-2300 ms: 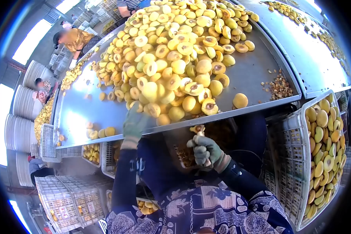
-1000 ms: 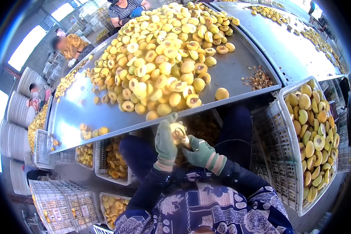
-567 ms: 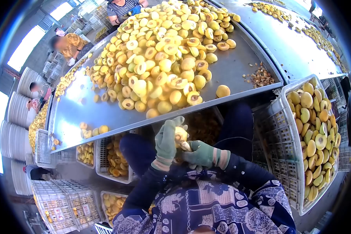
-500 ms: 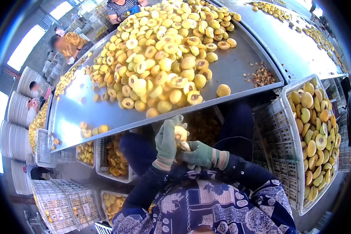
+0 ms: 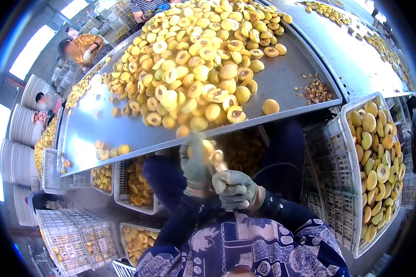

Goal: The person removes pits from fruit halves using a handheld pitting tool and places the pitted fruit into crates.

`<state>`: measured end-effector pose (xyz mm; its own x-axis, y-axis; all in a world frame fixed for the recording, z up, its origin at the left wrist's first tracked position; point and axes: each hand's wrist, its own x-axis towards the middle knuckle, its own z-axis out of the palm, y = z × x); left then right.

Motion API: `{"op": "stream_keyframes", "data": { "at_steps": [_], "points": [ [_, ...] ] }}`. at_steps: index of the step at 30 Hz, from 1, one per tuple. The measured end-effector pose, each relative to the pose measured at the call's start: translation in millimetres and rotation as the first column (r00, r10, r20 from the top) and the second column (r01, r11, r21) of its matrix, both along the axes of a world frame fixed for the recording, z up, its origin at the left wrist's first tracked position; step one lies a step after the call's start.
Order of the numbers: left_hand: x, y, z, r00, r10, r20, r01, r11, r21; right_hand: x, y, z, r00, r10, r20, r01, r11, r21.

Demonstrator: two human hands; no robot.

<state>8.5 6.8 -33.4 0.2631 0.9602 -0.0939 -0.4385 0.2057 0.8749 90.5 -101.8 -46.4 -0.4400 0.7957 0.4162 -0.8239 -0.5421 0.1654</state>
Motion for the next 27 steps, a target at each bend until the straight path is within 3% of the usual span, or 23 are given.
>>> {"op": "stream_keyframes", "data": {
  "at_steps": [1, 2, 3, 4, 5, 6, 7, 8, 9, 10, 11, 14, 16, 18, 21, 25, 27],
  "points": [
    [-17.1, 13.9, -14.7, 0.858, 0.278, -0.433, 0.010, 0.832, 0.554, 0.9, 0.0, 3.9, 0.999, -0.024, -0.039, 0.026, 0.999, 0.044],
    [-38.1, 27.3, -22.3, 0.514, 0.676, -0.528, 0.304, 0.431, 0.849, 4.4, 0.1, 4.3, 0.996, -0.051, 0.072, 0.052, 0.999, -0.014],
    [-50.4, 35.9, -7.5, 0.777, 0.411, -0.476, -0.043, 0.789, 0.613, 9.1, -0.5, 3.6, 0.981, -0.079, 0.179, 0.092, 0.994, -0.066],
    [-64.3, 45.8, 8.0, 0.954, 0.218, -0.206, -0.198, 0.974, 0.114, 14.2, -1.1, 2.1, 0.953, -0.101, 0.284, 0.138, 0.984, -0.114],
    [-92.6, 61.8, 6.1, 0.726, 0.454, -0.517, -0.112, 0.819, 0.562, 19.9, 2.4, -10.6, 0.930, -0.057, 0.363, 0.139, 0.969, -0.203],
    [-121.1, 81.3, 1.4, 0.369, 0.737, -0.567, 0.180, 0.542, 0.821, 25.2, 5.2, -20.1, 0.910, 0.018, 0.414, 0.135, 0.931, -0.338],
    [-136.9, 98.8, 3.3, 0.610, 0.586, -0.533, -0.126, 0.736, 0.665, 26.4, 8.6, -17.4, 0.862, 0.041, 0.504, 0.215, 0.872, -0.439],
    [-153.9, 116.6, 5.2, 0.809, 0.458, -0.369, -0.328, 0.872, 0.363, 25.9, 11.7, -15.0, 0.809, 0.076, 0.583, 0.302, 0.797, -0.523],
    [-188.9, 143.4, -12.5, 0.602, 0.503, -0.620, -0.179, 0.842, 0.509, 28.3, 15.5, -39.6, 0.816, 0.108, 0.569, 0.259, 0.811, -0.525],
    [-185.0, 146.1, 2.7, 0.318, 0.550, -0.772, 0.016, 0.811, 0.585, 27.2, 18.3, -35.5, 0.777, 0.127, 0.616, 0.284, 0.803, -0.524],
    [-179.8, 139.4, 15.5, -0.211, 0.598, -0.773, 0.288, 0.794, 0.535, 26.5, 19.8, -27.2, 0.735, 0.145, 0.662, 0.314, 0.792, -0.523],
    [-139.0, 152.7, 2.0, 0.009, 0.596, -0.803, 0.598, 0.641, 0.482, 23.6, 20.5, -30.5, 0.708, 0.181, 0.682, 0.322, 0.777, -0.541],
    [-69.8, 140.2, 21.4, 0.091, 0.246, -0.965, 0.579, 0.776, 0.253, 20.9, 21.7, -31.5, 0.682, 0.220, 0.698, 0.329, 0.760, -0.561],
    [-24.4, 145.7, 14.9, -0.176, -0.023, -0.984, 0.548, 0.828, -0.118, 23.0, 21.0, -28.1, 0.672, 0.216, 0.708, 0.349, 0.751, -0.560],
    [-5.0, 169.5, -12.0, -0.353, 0.041, -0.935, 0.584, 0.790, -0.186, 25.5, 16.0, -30.3, 0.680, 0.176, 0.712, 0.384, 0.742, -0.550],
    [-16.9, 159.2, 7.7, -0.173, -0.065, -0.983, 0.607, 0.779, -0.158, 25.5, 15.0, -24.6, 0.668, 0.141, 0.730, 0.407, 0.753, -0.517],
    [-45.5, 176.3, -30.1, 0.274, -0.182, -0.944, 0.538, 0.843, -0.007, 27.0, 9.3, -14.2, 0.618, 0.148, 0.772, 0.417, 0.771, -0.482]
  ]
}}
